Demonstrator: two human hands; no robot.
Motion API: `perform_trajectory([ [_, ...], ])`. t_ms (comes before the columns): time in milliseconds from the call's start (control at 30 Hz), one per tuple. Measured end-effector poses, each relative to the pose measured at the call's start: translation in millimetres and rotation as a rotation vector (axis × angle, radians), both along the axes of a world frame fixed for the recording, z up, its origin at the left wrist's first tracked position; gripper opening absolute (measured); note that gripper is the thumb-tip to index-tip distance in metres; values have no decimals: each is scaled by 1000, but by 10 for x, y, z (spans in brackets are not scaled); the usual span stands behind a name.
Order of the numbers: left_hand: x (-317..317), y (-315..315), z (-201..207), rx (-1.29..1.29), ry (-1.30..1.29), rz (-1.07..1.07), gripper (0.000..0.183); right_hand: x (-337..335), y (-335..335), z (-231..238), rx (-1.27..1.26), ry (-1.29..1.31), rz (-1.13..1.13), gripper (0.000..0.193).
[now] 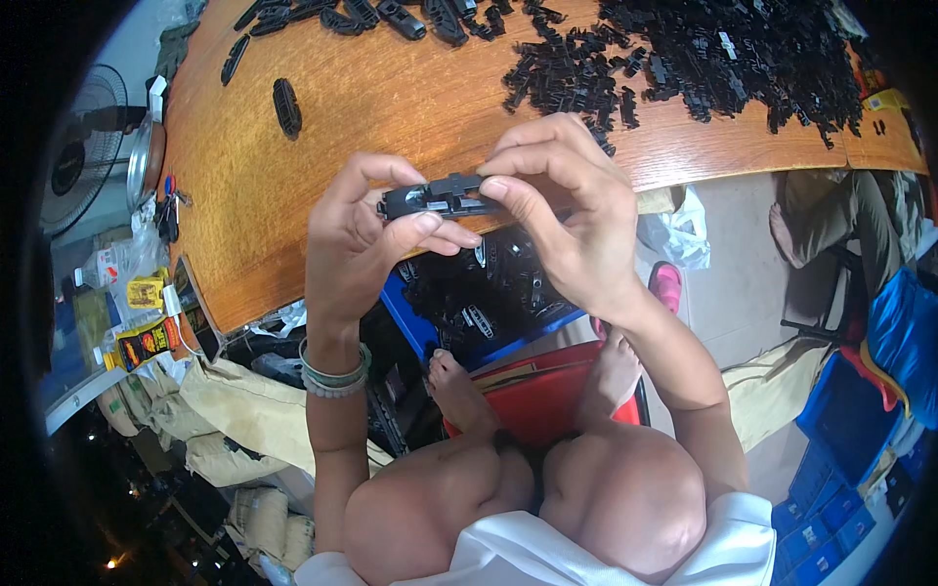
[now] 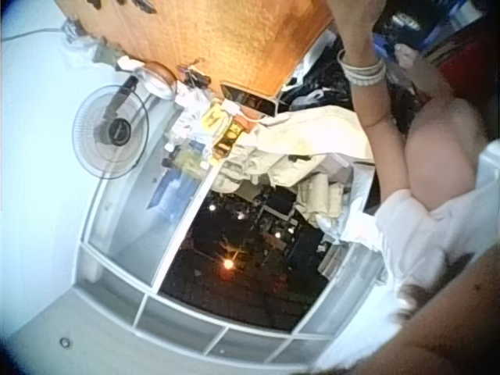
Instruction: The person assembles plastic components by picking up plastic bases and clips from the table, fitting them together by hand, and placing the assembled pieces into a bin.
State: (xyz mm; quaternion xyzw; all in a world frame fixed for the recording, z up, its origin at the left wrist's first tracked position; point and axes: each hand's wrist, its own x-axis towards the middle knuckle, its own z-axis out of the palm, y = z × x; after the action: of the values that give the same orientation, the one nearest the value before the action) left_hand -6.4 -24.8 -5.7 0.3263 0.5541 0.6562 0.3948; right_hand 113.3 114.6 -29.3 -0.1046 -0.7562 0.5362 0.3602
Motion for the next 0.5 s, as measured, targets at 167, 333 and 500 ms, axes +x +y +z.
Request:
perform_trajectory([
  [167, -5, -10, 31, -45, -60, -4, 20, -3, -45, -12, 81, -31, -29, 10],
  [333, 67, -9, -17, -26, 132, 156, 20, 24, -92, 34, -29, -53, 49, 16],
  [500, 152, -57, 71, -60, 237, 176, 17, 85, -106, 102, -226, -170, 114, 20],
])
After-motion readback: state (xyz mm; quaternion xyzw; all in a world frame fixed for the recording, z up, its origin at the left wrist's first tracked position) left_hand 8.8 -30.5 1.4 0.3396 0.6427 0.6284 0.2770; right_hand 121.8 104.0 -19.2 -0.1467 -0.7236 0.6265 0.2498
